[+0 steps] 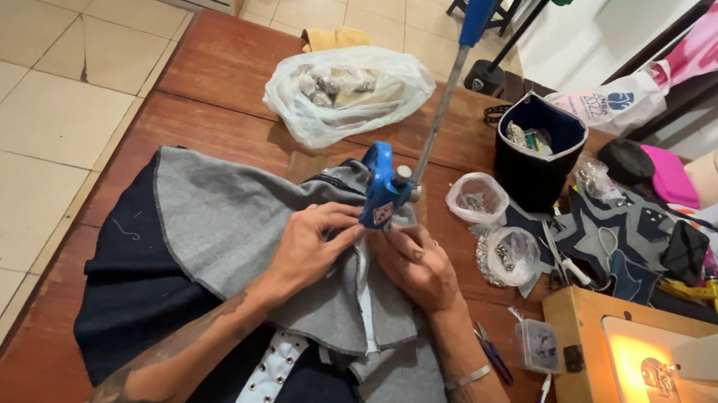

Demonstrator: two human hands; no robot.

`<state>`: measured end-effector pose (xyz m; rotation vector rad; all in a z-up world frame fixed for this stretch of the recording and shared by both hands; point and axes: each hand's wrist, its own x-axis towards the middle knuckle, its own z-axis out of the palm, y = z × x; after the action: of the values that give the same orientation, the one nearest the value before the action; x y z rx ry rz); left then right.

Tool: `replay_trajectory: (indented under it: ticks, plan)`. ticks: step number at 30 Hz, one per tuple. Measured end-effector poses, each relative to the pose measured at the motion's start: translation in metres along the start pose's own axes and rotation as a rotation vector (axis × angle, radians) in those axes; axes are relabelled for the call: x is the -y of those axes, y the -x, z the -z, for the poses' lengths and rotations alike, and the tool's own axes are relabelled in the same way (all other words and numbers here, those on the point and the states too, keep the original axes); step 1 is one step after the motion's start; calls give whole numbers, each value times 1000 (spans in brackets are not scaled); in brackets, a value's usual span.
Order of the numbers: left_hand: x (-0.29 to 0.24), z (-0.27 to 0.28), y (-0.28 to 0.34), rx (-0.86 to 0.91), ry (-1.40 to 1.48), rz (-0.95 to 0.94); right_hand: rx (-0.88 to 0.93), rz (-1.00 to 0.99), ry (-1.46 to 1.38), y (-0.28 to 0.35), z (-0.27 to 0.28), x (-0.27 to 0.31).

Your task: Attaching metal hardware to a garment using a manual hand press

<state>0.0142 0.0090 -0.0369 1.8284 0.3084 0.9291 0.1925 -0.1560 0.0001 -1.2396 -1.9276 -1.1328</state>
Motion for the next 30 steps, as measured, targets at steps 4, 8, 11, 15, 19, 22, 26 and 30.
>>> replay_trajectory:
  ticks: [4, 8, 11, 15, 19, 22, 26, 30]
  plan:
    - [0, 7, 1, 53, -25, -59, -2, -22, -62, -13, 6, 6]
    - [6, 7, -5, 67, -26, -55, 4, 25, -1, -24, 13, 5]
    - [9, 2, -4, 52, 13, 6, 9, 35, 22, -32, 17, 8]
    - [-1, 5, -8, 66, 74, 114, 19, -91, -125, -12, 6, 2]
    - [5, 4, -9, 64, 54, 101, 4, -250, -310, -5, 4, 1]
    - [15, 2, -7, 77, 2, 35, -33, -409, -464, -1, 4, 0]
    - [11, 5, -10, 79, -27, -14, -68, -564, -365, 28, -6, -31]
    - [-4, 12, -12, 97, -27, -51, -126, -663, -142, -42, 30, -51]
